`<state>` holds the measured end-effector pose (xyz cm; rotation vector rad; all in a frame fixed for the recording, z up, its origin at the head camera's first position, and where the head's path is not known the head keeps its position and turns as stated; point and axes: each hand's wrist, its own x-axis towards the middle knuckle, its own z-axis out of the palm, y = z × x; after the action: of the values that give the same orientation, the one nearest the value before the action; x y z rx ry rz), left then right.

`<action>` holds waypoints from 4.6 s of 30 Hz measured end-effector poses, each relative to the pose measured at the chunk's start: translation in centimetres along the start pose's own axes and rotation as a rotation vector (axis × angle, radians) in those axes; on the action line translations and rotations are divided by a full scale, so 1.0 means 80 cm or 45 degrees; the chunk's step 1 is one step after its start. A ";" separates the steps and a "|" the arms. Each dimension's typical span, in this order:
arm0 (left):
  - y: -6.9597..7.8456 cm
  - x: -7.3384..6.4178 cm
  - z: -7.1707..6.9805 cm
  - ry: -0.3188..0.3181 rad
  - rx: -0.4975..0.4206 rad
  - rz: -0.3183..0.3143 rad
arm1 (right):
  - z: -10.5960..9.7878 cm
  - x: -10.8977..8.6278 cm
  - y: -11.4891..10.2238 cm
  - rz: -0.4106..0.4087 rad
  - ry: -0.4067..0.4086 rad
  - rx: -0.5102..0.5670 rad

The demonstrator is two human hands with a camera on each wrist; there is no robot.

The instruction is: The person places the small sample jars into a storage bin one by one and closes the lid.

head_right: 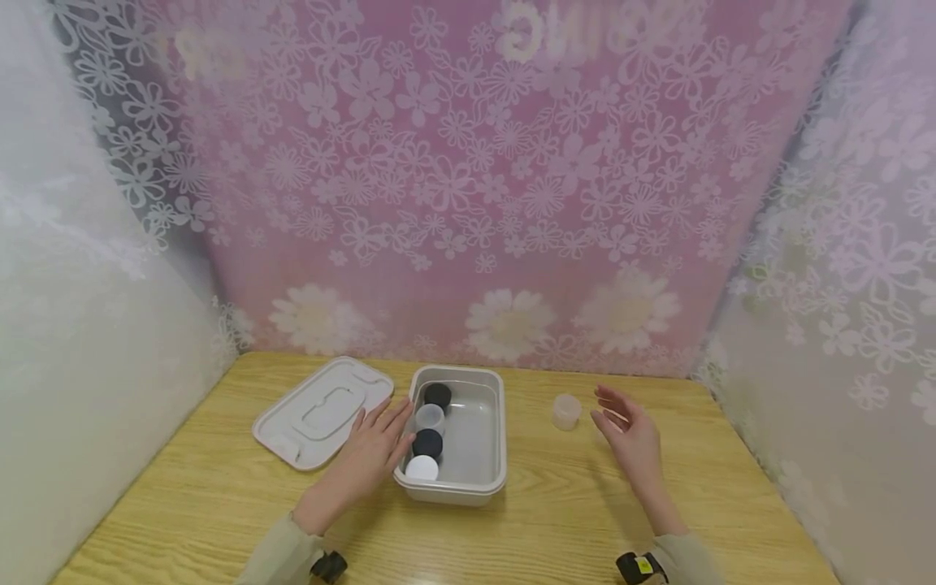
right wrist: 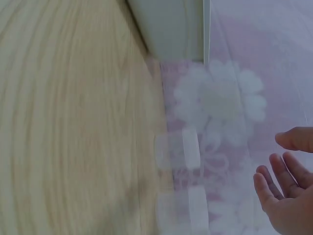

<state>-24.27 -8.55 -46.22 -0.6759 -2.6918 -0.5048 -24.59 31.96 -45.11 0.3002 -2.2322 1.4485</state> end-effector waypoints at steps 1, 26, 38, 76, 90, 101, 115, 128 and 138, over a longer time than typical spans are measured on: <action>0.000 0.000 0.000 0.001 -0.002 0.000 | -0.007 -0.002 0.004 0.011 0.016 -0.027; -0.001 0.001 0.004 0.011 0.013 0.004 | -0.078 -0.024 0.056 0.666 -0.207 -0.295; 0.000 0.000 0.002 0.013 0.005 -0.006 | -0.078 -0.019 0.059 0.720 -0.221 -0.327; 0.001 -0.001 -0.002 0.003 0.011 0.004 | 0.033 0.020 -0.057 0.288 -0.420 -0.081; 0.000 0.000 0.000 0.013 0.014 0.008 | 0.075 0.048 -0.068 0.170 -0.682 0.114; 0.000 -0.001 -0.001 0.022 0.009 0.011 | 0.109 0.074 -0.075 -0.014 -1.142 0.126; -0.001 0.001 0.001 0.027 0.032 0.016 | 0.154 0.075 -0.081 -0.138 -1.510 -0.104; 0.000 0.000 -0.002 0.009 0.021 0.004 | 0.168 0.065 -0.093 -0.119 -1.626 -0.254; 0.000 0.001 -0.002 0.015 -0.001 0.003 | 0.176 0.062 -0.098 -0.167 -1.629 -0.422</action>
<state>-24.31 -8.56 -46.04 -0.6741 -2.6800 -0.5073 -29.27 16.28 -41.16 1.5566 -3.2052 0.7954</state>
